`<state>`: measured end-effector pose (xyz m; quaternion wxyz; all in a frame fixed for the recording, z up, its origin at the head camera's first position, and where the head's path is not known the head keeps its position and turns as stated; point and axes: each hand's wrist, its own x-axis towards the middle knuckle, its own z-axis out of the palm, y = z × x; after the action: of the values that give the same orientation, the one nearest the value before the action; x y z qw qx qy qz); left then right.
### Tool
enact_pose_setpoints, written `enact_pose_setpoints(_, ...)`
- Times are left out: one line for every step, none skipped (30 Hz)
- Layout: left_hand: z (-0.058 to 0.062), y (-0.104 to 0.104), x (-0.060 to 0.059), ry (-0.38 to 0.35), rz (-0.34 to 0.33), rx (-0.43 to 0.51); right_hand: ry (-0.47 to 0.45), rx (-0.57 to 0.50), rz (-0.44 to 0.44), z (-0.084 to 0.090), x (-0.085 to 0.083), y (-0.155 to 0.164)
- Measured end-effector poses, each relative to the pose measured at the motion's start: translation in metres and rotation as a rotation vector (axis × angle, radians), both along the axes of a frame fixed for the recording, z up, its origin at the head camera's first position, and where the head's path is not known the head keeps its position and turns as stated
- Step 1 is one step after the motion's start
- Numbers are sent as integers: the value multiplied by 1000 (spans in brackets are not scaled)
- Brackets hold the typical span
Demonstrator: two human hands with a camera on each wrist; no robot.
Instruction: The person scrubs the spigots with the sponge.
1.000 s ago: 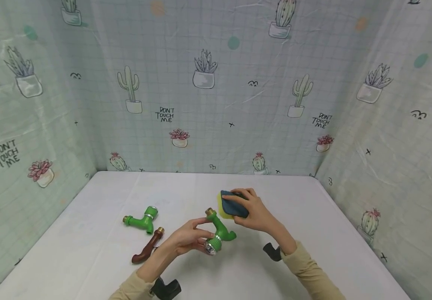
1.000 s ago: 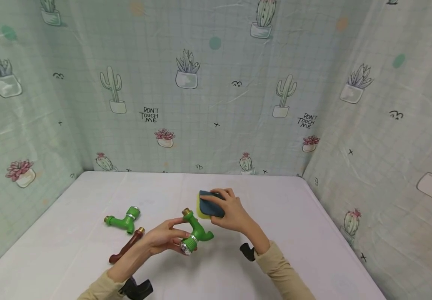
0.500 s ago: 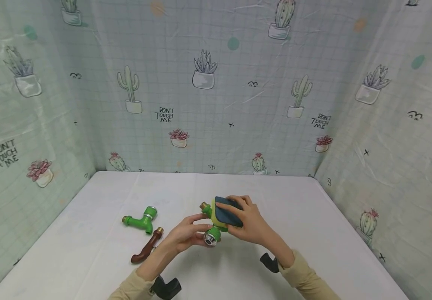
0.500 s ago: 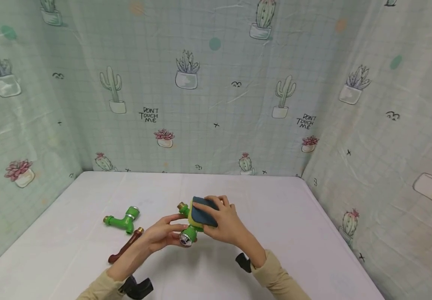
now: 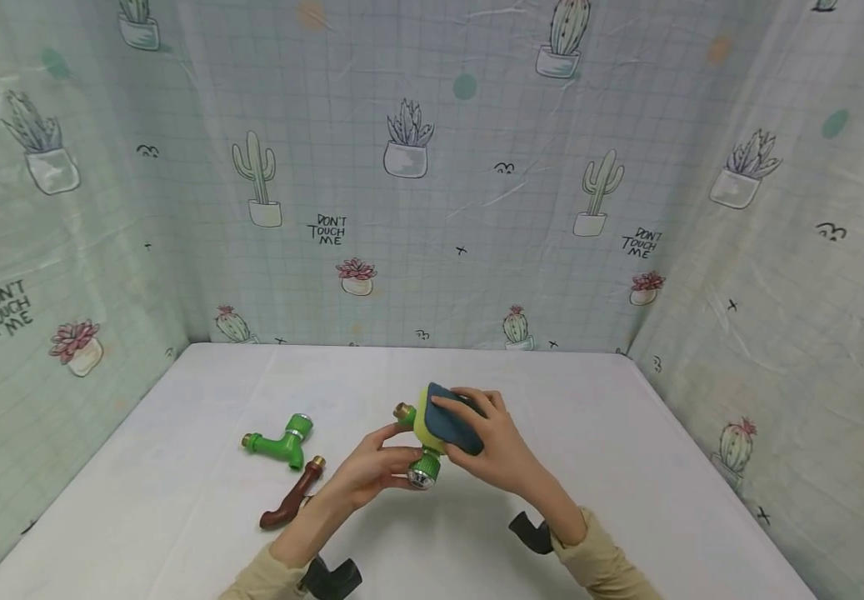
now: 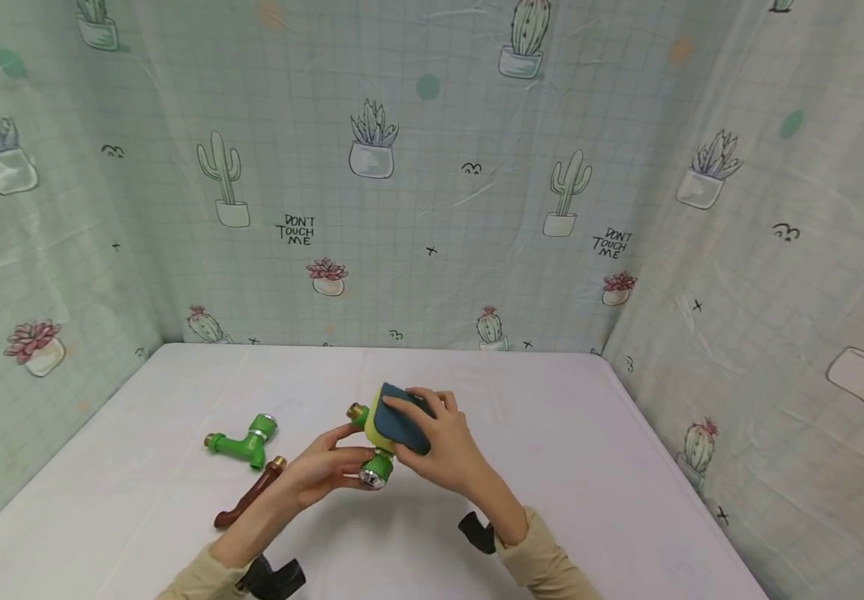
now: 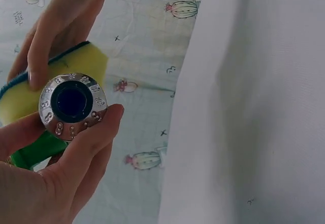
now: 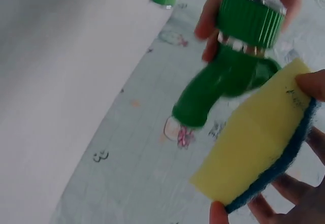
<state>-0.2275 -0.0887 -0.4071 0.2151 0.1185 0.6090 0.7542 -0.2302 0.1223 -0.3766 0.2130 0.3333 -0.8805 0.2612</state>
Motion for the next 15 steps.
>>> enact_pose_setpoints(0,1,1,9,4,-4,10,6,-10,-1,0,-4)
enact_pose_setpoints(1,2,2,15,12,-4,23,15,-22,-2,1,-6)
enact_pose_setpoints(1,2,3,18,26,-5,38,33,-40,-3,2,-8)
enact_pose_setpoints(1,3,4,15,44,-4,46,53,-62,-4,2,-9)
enact_pose_setpoints(1,3,5,16,62,-4,47,70,-77,-5,3,-8)
enact_pose_setpoints(1,3,5,14,78,-4,43,86,-91,-6,3,-6)
enact_pose_setpoints(0,2,6,12,94,-5,38,103,-105,-8,3,-3)
enact_pose_setpoints(-1,2,6,9,106,-4,30,124,-118,-8,3,0)
enact_pose_setpoints(-2,1,6,6,113,-5,23,150,-132,-9,2,4)
enact_pose_setpoints(-3,0,5,6,117,-9,14,169,-143,-10,1,8)
enact_pose_setpoints(-4,0,5,6,119,-14,12,186,-152,-10,0,12)
enact_pose_setpoints(-5,-1,5,6,119,-22,16,200,-168,-10,-1,16)
enact_pose_setpoints(-5,-1,5,6,119,-30,22,205,-181,-10,-2,18)
enact_pose_setpoints(-5,-2,5,8,120,-39,27,202,-193,-9,-3,19)
enact_pose_setpoints(-6,-2,5,12,115,-49,31,188,-202,-8,-4,19)
